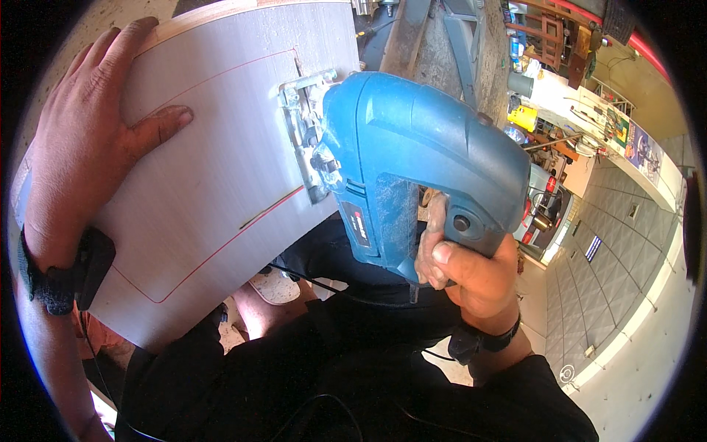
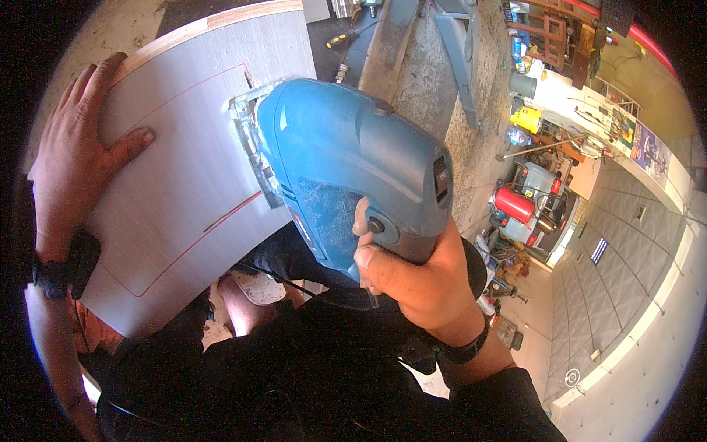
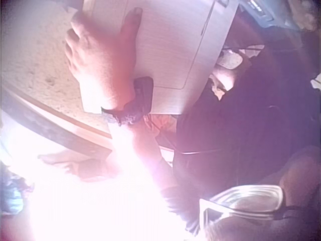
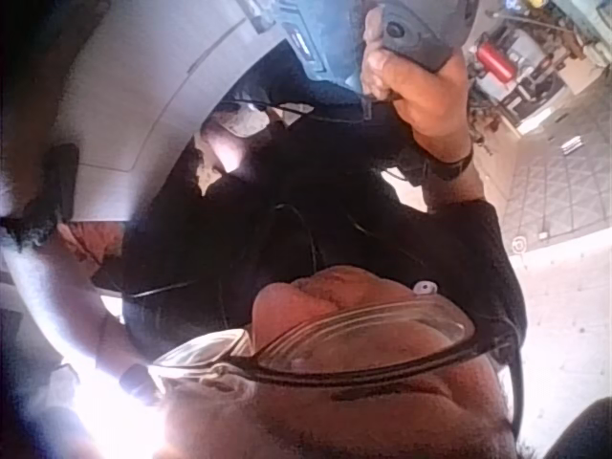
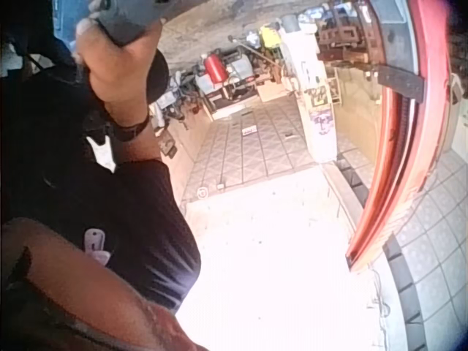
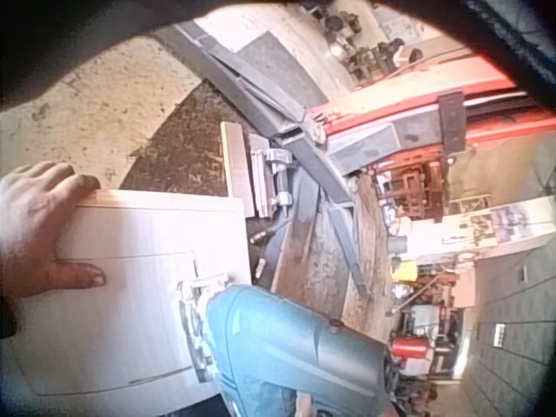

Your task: Cutting a rectangular hole in a wooden board using a jigsaw.

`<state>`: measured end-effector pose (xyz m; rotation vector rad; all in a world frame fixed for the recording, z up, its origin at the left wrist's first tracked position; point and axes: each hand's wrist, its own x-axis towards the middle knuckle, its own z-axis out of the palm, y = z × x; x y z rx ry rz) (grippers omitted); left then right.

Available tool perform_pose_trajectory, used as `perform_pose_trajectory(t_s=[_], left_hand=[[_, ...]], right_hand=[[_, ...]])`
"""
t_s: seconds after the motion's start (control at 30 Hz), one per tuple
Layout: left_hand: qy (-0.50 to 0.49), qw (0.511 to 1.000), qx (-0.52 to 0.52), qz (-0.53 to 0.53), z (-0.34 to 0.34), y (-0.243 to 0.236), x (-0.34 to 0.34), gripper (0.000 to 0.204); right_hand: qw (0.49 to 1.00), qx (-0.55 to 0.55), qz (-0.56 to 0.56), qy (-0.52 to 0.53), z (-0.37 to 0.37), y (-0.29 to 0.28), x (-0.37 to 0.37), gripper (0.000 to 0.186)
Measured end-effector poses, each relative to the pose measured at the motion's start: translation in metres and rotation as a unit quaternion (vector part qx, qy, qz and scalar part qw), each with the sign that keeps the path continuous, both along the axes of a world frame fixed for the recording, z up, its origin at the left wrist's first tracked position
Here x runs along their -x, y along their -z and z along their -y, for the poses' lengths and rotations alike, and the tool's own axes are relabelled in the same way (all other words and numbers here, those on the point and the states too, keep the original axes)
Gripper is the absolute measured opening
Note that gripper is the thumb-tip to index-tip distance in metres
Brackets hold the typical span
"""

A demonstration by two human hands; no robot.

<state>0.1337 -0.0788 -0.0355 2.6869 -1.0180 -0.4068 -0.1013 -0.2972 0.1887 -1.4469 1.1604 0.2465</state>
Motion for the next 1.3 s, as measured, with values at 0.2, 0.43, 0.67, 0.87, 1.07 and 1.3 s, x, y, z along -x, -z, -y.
perform_pose_trajectory(t_s=[0.2,0.43,0.67,0.87,1.07,1.3], left_hand=[[0.008,1.0,0.007,0.004,-0.0002,0.0002,-0.0024,0.091],[0.0,1.0,0.002,-0.008,-0.0002,-0.0013,0.0,0.092],[-0.005,1.0,0.01,-0.014,0.0005,-0.0009,-0.0002,0.092],[-0.012,1.0,0.001,-0.017,0.0017,-0.0019,0.0004,0.092],[-0.003,1.0,-0.007,-0.008,0.0008,-0.0021,0.0005,0.091],[0.005,1.0,0.007,0.006,-0.0004,0.0008,-0.0011,0.09]], right_hand=[[1.0,-0.001,-0.002,0.005,-0.0004,-0.0013,-0.0018,0.032],[1.0,-0.002,0.009,-0.015,0.0017,0.0008,-0.0021,0.031],[0.999,0.037,-0.008,-0.025,-0.0005,0.0012,-0.0059,0.031],[1.0,0.002,0.002,-0.001,0.0021,0.0002,-0.006,0.034],[1.0,-0.003,0.001,-0.003,0.0034,0.0005,-0.005,0.034],[1.0,0.002,0.008,-0.007,0.0024,0.0005,-0.0066,0.034]])
